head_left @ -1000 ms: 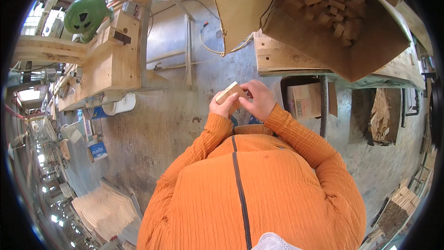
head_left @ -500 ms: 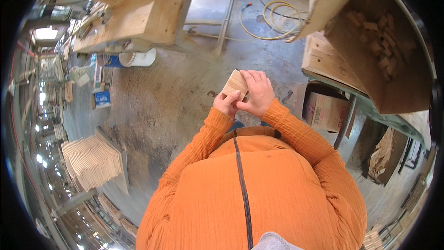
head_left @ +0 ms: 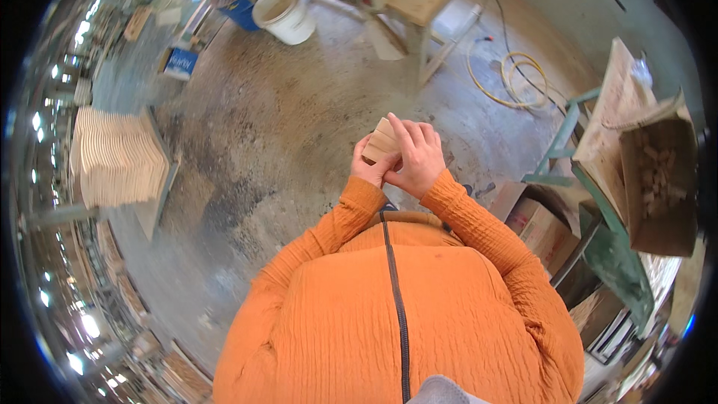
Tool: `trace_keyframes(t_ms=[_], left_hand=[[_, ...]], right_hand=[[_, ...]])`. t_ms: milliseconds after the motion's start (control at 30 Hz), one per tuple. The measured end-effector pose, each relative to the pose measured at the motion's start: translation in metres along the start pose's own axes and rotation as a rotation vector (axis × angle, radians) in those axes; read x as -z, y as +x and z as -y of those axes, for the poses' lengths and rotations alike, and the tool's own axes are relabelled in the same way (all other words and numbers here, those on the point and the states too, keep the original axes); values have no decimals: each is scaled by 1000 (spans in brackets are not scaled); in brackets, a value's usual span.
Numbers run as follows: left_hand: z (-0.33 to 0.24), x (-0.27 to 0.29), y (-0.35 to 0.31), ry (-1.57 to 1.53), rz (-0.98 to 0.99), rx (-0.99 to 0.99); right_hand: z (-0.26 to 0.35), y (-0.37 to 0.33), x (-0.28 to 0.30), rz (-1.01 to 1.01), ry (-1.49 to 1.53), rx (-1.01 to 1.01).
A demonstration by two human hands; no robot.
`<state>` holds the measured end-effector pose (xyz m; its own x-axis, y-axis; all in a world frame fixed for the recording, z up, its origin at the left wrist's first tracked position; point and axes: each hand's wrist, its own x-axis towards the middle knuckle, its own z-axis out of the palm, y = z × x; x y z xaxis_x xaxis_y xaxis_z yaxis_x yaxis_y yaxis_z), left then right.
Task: The person repeatedly picks small wooden blocks from a cardboard box, joins them together by hand, and places the assembled pieces into a vertical slot on a nearby machine. The person continues this cycle of picking, joining, and inserting throughout the clip.
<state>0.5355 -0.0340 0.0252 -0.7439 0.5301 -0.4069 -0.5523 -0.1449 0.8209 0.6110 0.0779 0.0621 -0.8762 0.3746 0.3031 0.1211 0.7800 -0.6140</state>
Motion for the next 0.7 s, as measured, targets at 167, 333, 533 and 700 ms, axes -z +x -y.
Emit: trace_keyframes(t_ms=[167,333,533,700], left_hand=[[-32,64,-5,56,-36,-90],[-74,125,7,-129,95,164],[-83,145,26,-31,40,172],[-95,151,56,-25,16,199]], right_hand=[[50,23,-43,53,12,90],[64,49,-55,188,-1,184],[65,74,-76,302,32,273],[56,112,-89,361,56,283]])
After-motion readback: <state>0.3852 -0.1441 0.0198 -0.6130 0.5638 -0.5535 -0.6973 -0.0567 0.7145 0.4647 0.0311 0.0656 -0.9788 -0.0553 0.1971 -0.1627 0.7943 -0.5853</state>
